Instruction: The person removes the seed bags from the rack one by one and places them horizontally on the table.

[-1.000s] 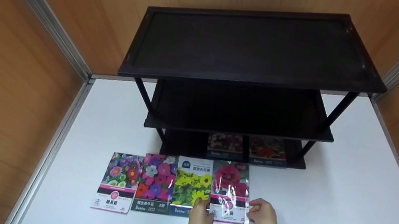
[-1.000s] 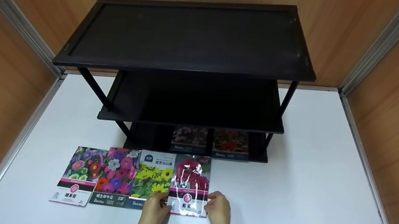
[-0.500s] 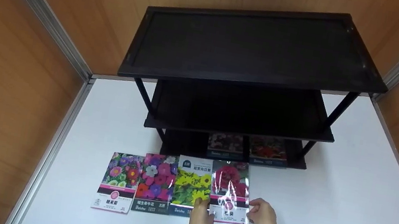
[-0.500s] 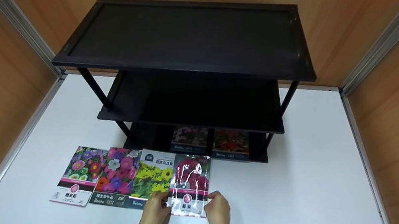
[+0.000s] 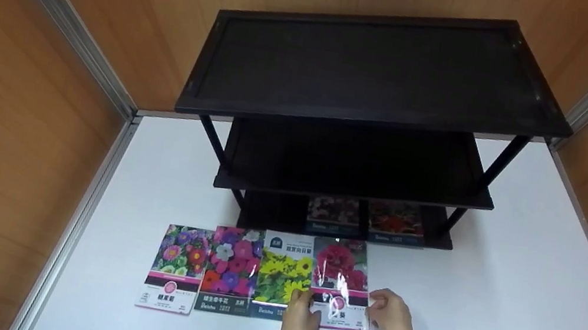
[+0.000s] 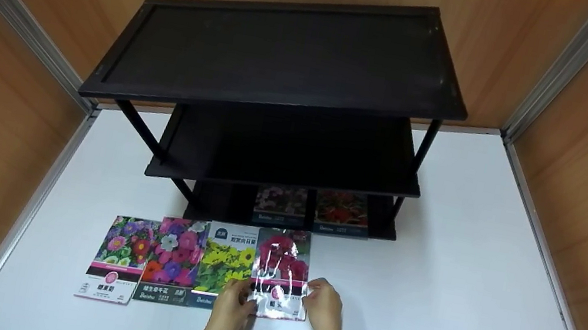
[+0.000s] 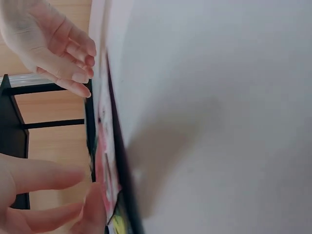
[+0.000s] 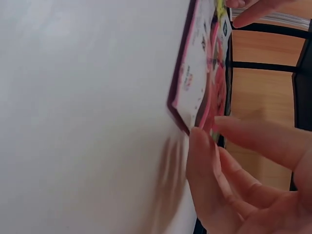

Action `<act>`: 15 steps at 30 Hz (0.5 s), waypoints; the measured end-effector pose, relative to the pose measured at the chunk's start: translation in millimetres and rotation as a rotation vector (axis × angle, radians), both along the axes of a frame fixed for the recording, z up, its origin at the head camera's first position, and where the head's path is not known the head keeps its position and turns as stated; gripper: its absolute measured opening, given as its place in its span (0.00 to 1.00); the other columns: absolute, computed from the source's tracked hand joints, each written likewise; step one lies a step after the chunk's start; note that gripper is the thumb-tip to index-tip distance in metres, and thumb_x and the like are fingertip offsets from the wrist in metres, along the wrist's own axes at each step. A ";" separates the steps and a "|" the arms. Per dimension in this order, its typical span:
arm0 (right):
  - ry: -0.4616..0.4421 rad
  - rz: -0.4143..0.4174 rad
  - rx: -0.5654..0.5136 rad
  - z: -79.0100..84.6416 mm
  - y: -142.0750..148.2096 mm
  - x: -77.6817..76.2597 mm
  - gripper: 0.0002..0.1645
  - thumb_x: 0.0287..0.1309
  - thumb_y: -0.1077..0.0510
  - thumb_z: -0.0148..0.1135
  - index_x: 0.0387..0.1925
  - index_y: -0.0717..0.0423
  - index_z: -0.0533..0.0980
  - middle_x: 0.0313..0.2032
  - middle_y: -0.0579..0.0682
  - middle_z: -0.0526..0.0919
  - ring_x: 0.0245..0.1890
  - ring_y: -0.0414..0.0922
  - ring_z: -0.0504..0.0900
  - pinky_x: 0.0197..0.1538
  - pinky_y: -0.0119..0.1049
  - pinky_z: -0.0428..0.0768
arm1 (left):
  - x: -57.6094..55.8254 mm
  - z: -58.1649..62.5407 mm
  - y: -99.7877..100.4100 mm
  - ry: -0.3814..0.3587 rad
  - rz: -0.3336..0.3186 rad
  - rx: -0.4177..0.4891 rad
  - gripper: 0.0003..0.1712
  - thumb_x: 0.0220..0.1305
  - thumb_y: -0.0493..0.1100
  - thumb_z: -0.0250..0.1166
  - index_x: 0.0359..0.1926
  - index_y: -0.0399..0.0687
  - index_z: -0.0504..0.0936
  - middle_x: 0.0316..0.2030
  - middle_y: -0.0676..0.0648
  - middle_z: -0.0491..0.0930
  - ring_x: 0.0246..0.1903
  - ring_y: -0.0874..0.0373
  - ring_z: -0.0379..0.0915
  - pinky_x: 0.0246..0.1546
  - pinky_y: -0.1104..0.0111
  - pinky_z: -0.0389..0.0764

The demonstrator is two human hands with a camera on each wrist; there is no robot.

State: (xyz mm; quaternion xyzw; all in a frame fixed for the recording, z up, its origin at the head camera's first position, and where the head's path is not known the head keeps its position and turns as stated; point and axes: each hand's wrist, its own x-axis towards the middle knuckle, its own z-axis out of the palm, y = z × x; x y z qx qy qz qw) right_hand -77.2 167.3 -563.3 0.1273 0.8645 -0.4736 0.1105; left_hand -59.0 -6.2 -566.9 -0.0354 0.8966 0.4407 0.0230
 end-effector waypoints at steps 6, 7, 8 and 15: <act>0.006 -0.023 -0.090 4.8 0.5 -8.4 0.18 0.39 0.72 0.59 0.38 0.70 0.74 0.21 0.50 0.76 0.17 0.43 0.75 0.21 0.32 0.75 | -7.2 5.9 -3.5 0.036 -0.006 0.023 0.19 0.41 0.24 0.60 0.41 0.27 0.76 0.28 0.45 0.71 0.26 0.58 0.69 0.25 0.72 0.71; 0.010 -0.025 -0.100 5.8 0.4 -9.9 0.18 0.39 0.72 0.58 0.38 0.70 0.74 0.21 0.50 0.76 0.18 0.44 0.75 0.22 0.33 0.75 | -9.0 6.8 -4.5 0.044 -0.010 0.033 0.19 0.42 0.24 0.60 0.41 0.27 0.76 0.29 0.44 0.72 0.26 0.58 0.69 0.24 0.73 0.71; 0.015 -0.027 -0.108 6.7 0.3 -11.5 0.18 0.40 0.72 0.58 0.39 0.71 0.74 0.21 0.51 0.75 0.18 0.45 0.75 0.23 0.34 0.76 | -10.8 7.8 -5.4 0.055 -0.013 0.042 0.19 0.42 0.25 0.60 0.42 0.27 0.76 0.29 0.44 0.72 0.25 0.59 0.69 0.24 0.73 0.71; 0.045 -0.015 -0.121 13.4 -1.8 -24.1 0.17 0.42 0.72 0.58 0.40 0.72 0.73 0.21 0.52 0.75 0.22 0.45 0.77 0.27 0.39 0.78 | -26.9 14.5 -11.8 0.107 -0.043 0.043 0.18 0.45 0.26 0.59 0.42 0.28 0.76 0.28 0.43 0.73 0.22 0.63 0.66 0.20 0.75 0.68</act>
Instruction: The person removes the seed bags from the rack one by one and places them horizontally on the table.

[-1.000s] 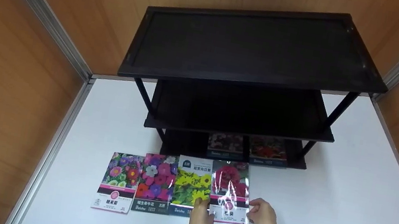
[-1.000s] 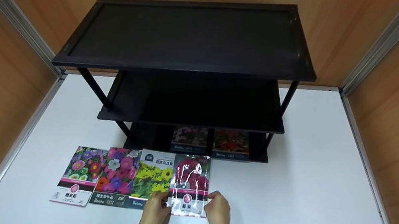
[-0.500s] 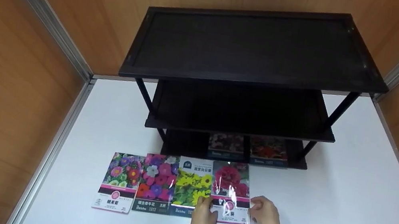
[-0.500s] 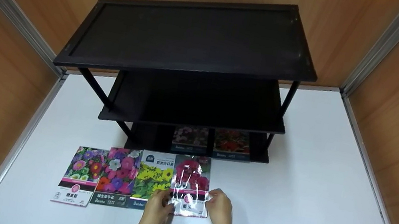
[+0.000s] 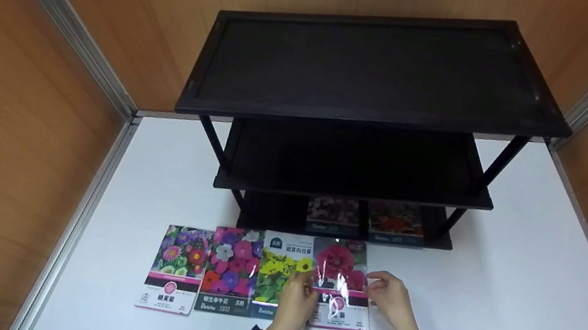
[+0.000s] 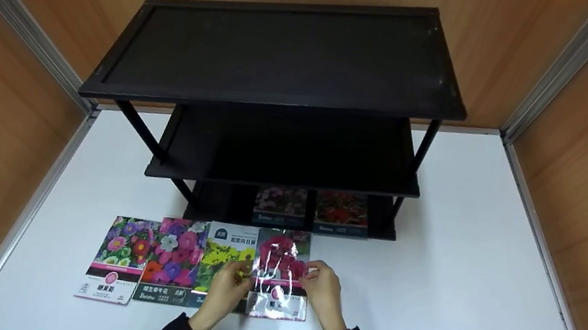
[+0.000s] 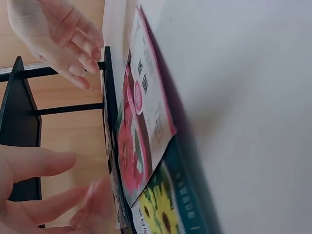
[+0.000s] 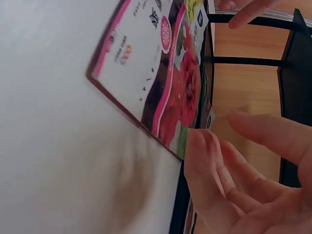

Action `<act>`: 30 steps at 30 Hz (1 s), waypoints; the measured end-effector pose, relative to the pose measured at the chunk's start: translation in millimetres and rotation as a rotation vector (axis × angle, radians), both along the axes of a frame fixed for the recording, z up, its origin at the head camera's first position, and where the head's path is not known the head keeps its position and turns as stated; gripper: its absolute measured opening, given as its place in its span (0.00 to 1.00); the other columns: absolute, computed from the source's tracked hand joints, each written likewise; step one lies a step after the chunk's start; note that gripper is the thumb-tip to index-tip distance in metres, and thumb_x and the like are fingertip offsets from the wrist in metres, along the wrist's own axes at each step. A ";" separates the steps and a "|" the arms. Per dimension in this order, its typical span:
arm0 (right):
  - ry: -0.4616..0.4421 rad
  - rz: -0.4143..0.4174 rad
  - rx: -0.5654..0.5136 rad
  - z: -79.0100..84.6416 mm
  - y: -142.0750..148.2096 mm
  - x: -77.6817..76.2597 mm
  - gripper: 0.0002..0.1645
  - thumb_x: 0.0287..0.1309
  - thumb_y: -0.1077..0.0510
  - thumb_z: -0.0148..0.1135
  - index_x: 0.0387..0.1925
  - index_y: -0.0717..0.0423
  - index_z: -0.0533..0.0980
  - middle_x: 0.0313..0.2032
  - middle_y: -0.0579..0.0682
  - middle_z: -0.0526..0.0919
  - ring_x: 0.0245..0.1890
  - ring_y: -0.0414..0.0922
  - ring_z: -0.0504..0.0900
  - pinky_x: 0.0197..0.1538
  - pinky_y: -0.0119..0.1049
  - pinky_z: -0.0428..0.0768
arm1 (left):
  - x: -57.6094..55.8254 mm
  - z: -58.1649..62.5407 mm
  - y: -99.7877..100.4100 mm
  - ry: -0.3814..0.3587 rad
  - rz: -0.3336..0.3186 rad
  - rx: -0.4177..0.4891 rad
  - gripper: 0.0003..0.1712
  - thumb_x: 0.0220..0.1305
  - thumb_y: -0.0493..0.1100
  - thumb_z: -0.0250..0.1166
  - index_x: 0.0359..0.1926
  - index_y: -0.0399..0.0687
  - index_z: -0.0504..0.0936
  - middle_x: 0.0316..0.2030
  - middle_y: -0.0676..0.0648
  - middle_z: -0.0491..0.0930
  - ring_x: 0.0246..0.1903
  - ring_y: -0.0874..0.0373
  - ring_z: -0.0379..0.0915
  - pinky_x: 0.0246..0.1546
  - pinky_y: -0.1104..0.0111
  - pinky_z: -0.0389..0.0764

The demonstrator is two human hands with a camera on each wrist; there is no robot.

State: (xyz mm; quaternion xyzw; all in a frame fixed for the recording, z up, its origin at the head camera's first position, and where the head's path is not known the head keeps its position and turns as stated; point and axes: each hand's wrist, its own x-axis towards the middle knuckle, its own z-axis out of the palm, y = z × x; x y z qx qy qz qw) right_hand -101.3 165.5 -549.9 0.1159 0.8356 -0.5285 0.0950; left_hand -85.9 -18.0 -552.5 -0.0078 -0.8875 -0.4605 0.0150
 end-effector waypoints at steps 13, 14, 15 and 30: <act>0.007 0.022 -0.087 12.0 -3.1 -31.7 0.19 0.41 0.73 0.56 0.41 0.75 0.71 0.24 0.56 0.78 0.24 0.50 0.78 0.31 0.42 0.79 | -36.4 15.3 -6.9 0.036 -0.031 -0.044 0.16 0.46 0.30 0.60 0.39 0.27 0.77 0.27 0.44 0.72 0.23 0.58 0.69 0.24 0.71 0.71; 0.010 0.024 -0.088 12.3 -2.9 -34.4 0.19 0.41 0.73 0.55 0.41 0.75 0.71 0.24 0.56 0.78 0.24 0.50 0.78 0.31 0.42 0.79 | -39.4 15.7 -7.5 0.032 -0.038 -0.040 0.16 0.46 0.30 0.59 0.40 0.27 0.76 0.27 0.43 0.72 0.22 0.59 0.69 0.23 0.72 0.71; 0.014 0.025 -0.086 12.4 -2.7 -37.3 0.20 0.40 0.73 0.55 0.41 0.76 0.71 0.24 0.57 0.78 0.24 0.50 0.78 0.31 0.42 0.79 | -42.6 15.8 -8.3 0.031 -0.045 -0.039 0.16 0.47 0.31 0.59 0.40 0.27 0.76 0.28 0.43 0.72 0.21 0.60 0.69 0.23 0.72 0.71; 0.019 0.066 -0.116 5.1 1.8 -76.9 0.20 0.46 0.72 0.55 0.45 0.76 0.69 0.27 0.61 0.80 0.23 0.49 0.78 0.30 0.41 0.78 | -81.9 18.2 -14.3 -0.048 -0.041 0.022 0.21 0.47 0.30 0.56 0.46 0.26 0.73 0.31 0.39 0.73 0.26 0.54 0.69 0.25 0.68 0.71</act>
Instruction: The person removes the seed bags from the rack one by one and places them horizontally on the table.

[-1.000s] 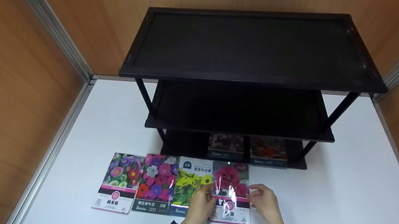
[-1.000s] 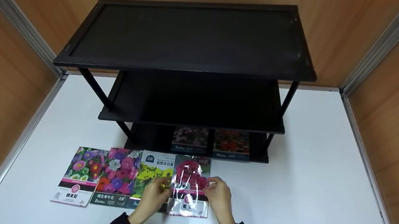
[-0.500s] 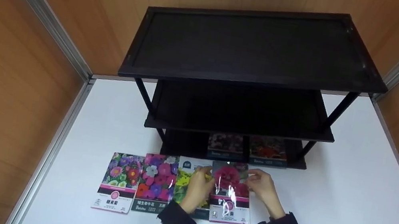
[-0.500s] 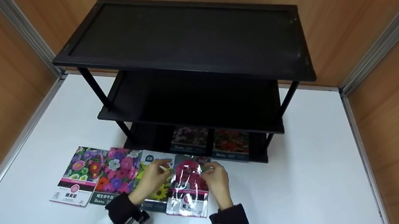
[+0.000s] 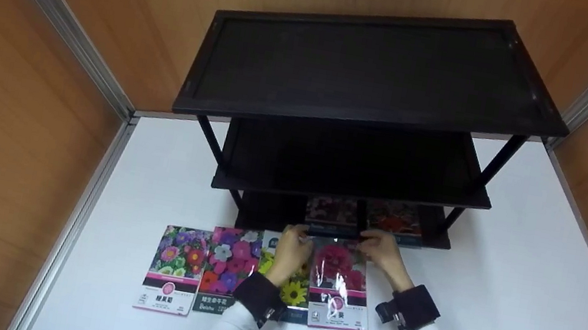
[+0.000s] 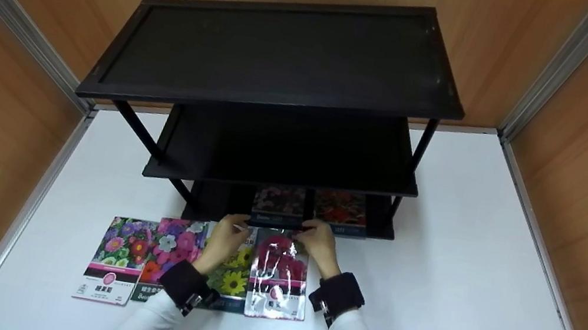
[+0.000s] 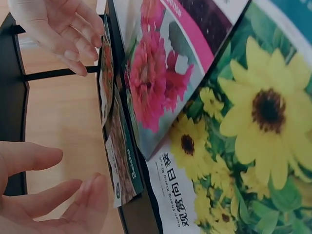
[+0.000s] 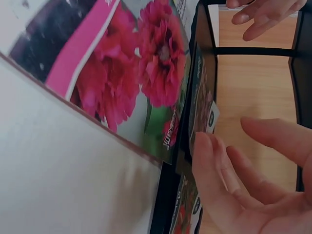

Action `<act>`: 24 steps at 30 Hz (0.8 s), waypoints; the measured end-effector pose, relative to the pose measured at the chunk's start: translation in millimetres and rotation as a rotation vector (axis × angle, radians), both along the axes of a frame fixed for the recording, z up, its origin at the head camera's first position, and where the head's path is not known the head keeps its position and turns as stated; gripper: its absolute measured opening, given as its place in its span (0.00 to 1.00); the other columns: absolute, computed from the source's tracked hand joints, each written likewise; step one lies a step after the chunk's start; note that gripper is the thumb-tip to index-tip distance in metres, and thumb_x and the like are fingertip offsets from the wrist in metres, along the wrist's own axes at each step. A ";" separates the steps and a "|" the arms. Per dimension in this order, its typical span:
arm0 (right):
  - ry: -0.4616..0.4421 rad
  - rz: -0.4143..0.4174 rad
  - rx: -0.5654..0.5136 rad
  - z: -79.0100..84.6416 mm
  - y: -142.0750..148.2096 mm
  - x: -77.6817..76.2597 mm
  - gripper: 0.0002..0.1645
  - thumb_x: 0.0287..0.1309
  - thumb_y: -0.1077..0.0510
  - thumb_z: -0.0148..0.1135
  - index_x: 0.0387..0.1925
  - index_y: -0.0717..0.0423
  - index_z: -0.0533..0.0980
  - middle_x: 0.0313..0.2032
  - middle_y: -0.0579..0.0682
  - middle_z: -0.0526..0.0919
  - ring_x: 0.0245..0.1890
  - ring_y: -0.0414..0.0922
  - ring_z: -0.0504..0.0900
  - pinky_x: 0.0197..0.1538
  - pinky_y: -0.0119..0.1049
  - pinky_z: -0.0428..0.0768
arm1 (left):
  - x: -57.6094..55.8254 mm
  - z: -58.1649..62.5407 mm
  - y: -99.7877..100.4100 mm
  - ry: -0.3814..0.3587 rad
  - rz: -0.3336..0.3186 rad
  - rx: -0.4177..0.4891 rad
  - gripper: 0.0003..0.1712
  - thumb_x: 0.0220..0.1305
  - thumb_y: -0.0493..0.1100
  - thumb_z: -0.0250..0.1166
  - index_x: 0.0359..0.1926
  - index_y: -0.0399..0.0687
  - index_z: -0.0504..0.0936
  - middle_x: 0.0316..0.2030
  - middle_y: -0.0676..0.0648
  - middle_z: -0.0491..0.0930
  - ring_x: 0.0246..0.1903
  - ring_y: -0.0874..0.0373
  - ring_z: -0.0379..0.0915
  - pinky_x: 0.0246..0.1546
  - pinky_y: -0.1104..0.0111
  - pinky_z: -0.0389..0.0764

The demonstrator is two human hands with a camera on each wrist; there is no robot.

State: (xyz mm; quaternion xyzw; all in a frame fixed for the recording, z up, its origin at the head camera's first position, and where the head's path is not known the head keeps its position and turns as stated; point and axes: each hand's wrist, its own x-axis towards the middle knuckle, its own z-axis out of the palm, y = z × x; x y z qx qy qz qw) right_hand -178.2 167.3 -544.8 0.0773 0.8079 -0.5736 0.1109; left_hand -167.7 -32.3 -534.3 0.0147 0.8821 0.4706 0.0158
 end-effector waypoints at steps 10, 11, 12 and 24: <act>-0.011 -0.039 -0.042 -2.6 2.6 -20.5 0.22 0.46 0.72 0.54 0.46 0.78 0.69 0.28 0.65 0.79 0.22 0.47 0.78 0.30 0.38 0.79 | -18.4 -1.2 -1.0 0.033 -0.014 0.001 0.17 0.52 0.31 0.56 0.44 0.26 0.74 0.32 0.38 0.73 0.29 0.51 0.73 0.30 0.64 0.74; -0.008 -0.041 -0.039 -2.7 2.5 -22.4 0.22 0.46 0.72 0.54 0.46 0.79 0.69 0.27 0.65 0.79 0.20 0.45 0.77 0.28 0.37 0.78 | -19.9 -1.2 -1.1 0.038 -0.018 0.000 0.17 0.52 0.31 0.56 0.44 0.26 0.75 0.32 0.38 0.74 0.28 0.53 0.72 0.30 0.65 0.74; -0.013 -0.049 -0.038 -2.7 2.1 -24.1 0.22 0.46 0.72 0.54 0.46 0.78 0.69 0.28 0.65 0.79 0.20 0.44 0.76 0.27 0.36 0.78 | -21.7 -1.3 -1.3 0.047 -0.020 0.000 0.16 0.52 0.30 0.56 0.44 0.27 0.75 0.32 0.37 0.75 0.28 0.54 0.72 0.30 0.65 0.74; 0.092 -0.050 -0.252 -108.7 23.6 -79.2 0.20 0.40 0.67 0.62 0.40 0.66 0.76 0.31 0.59 0.80 0.26 0.48 0.80 0.30 0.38 0.79 | -142.4 -248.5 -21.0 0.179 -0.018 0.004 0.16 0.54 0.46 0.58 0.45 0.49 0.78 0.32 0.51 0.78 0.25 0.62 0.71 0.24 0.69 0.72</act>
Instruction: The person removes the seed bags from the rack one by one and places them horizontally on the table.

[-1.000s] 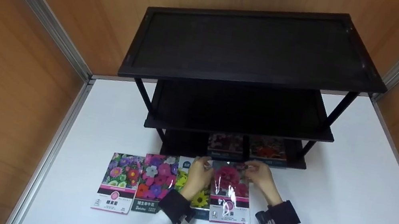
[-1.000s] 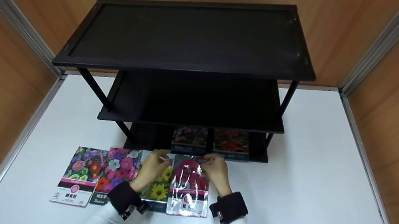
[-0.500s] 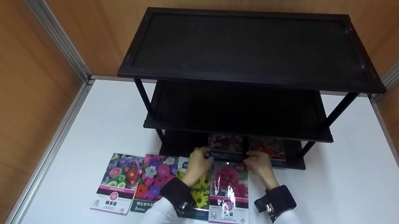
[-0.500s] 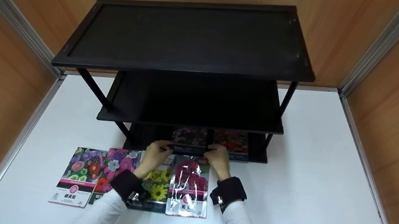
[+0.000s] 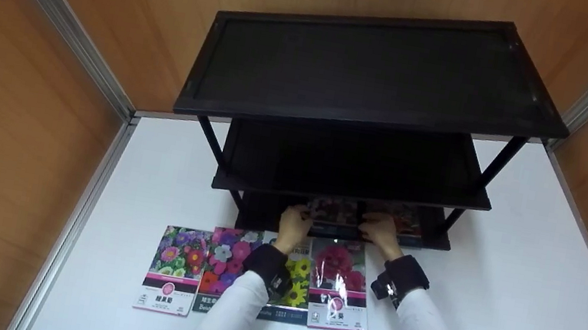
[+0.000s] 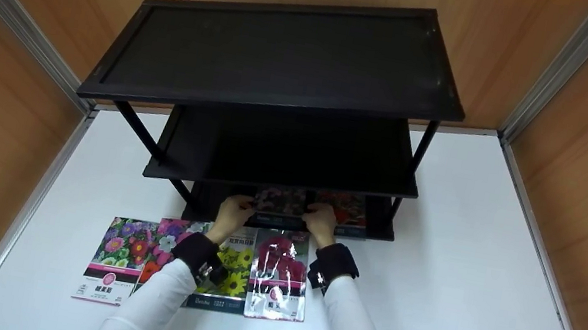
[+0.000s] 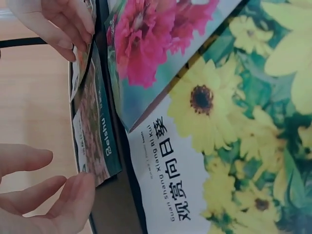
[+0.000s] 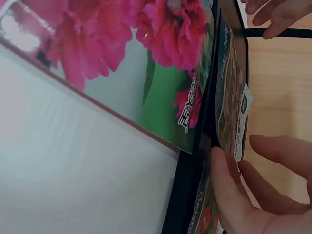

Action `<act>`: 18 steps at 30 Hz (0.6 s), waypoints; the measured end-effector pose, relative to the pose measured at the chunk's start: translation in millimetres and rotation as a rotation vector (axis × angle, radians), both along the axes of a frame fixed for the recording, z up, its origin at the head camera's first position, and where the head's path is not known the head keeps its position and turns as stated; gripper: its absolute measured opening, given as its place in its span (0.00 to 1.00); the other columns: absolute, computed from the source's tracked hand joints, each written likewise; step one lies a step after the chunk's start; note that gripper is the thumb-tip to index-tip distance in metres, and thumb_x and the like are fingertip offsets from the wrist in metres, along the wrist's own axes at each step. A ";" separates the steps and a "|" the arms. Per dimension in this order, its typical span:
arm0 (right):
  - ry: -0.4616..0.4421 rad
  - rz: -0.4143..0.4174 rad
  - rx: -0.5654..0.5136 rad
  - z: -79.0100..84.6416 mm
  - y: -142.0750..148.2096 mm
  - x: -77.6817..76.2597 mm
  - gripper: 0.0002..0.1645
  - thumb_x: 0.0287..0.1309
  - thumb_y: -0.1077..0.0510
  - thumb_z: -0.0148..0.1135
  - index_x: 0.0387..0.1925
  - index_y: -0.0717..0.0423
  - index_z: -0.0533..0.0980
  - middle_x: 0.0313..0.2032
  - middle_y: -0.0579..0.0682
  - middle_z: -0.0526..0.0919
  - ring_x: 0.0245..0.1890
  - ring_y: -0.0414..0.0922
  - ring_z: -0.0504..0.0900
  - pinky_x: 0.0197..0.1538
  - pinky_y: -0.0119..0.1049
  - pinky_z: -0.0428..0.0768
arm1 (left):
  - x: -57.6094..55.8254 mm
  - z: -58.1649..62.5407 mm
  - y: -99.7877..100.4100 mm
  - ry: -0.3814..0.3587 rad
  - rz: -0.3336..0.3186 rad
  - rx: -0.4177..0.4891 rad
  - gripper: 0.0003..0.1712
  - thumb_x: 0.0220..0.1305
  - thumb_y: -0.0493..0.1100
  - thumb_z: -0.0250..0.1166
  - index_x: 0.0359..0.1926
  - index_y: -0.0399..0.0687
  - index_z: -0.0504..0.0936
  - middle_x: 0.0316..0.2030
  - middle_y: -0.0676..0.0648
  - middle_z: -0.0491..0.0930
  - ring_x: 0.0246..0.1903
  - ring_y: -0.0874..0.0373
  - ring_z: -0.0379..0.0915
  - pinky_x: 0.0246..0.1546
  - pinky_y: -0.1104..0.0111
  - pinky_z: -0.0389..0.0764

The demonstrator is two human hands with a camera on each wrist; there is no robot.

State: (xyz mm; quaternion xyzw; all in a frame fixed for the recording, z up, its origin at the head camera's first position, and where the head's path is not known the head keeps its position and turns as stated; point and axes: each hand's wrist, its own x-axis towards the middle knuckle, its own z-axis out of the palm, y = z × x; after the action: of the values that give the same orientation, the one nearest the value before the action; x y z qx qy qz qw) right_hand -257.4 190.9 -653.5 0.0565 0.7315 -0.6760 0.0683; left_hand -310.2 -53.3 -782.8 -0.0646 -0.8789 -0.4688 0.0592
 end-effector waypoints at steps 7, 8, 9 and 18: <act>0.026 -0.027 -0.035 -70.0 10.9 -33.1 0.20 0.39 0.68 0.63 0.41 0.66 0.77 0.32 0.60 0.80 0.25 0.50 0.80 0.29 0.40 0.79 | -49.9 -100.5 -0.8 0.107 0.053 -0.068 0.13 0.56 0.58 0.56 0.21 0.59 0.75 0.15 0.57 0.69 0.12 0.62 0.60 0.14 0.69 0.63; 0.041 -0.039 -0.048 -80.1 11.6 -37.5 0.18 0.38 0.68 0.63 0.38 0.63 0.78 0.30 0.58 0.81 0.24 0.48 0.80 0.27 0.39 0.79 | -49.3 -94.7 0.0 0.116 0.061 -0.080 0.15 0.55 0.59 0.56 0.19 0.59 0.74 0.14 0.57 0.69 0.12 0.62 0.60 0.15 0.69 0.64; 0.072 -0.045 -0.054 -94.8 13.3 -43.3 0.17 0.37 0.68 0.63 0.37 0.61 0.79 0.29 0.56 0.81 0.22 0.47 0.80 0.25 0.38 0.78 | -46.8 -85.3 1.3 0.127 0.070 -0.087 0.16 0.55 0.59 0.56 0.17 0.59 0.73 0.14 0.57 0.69 0.13 0.62 0.61 0.16 0.69 0.64; 0.070 -0.079 0.112 -240.8 39.9 -106.1 0.20 0.32 0.64 0.66 0.36 0.55 0.79 0.31 0.56 0.81 0.22 0.50 0.81 0.22 0.42 0.78 | -44.8 -72.8 7.0 0.283 0.115 -0.148 0.18 0.54 0.62 0.56 0.17 0.60 0.77 0.18 0.57 0.74 0.20 0.61 0.71 0.23 0.67 0.70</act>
State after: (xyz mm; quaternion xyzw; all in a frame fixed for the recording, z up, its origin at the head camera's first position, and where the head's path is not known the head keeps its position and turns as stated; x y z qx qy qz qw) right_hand -363.4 230.7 -894.3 0.0654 0.7673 -0.6378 0.0125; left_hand -355.0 -46.3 -855.7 -0.0840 -0.8962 -0.3848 0.2041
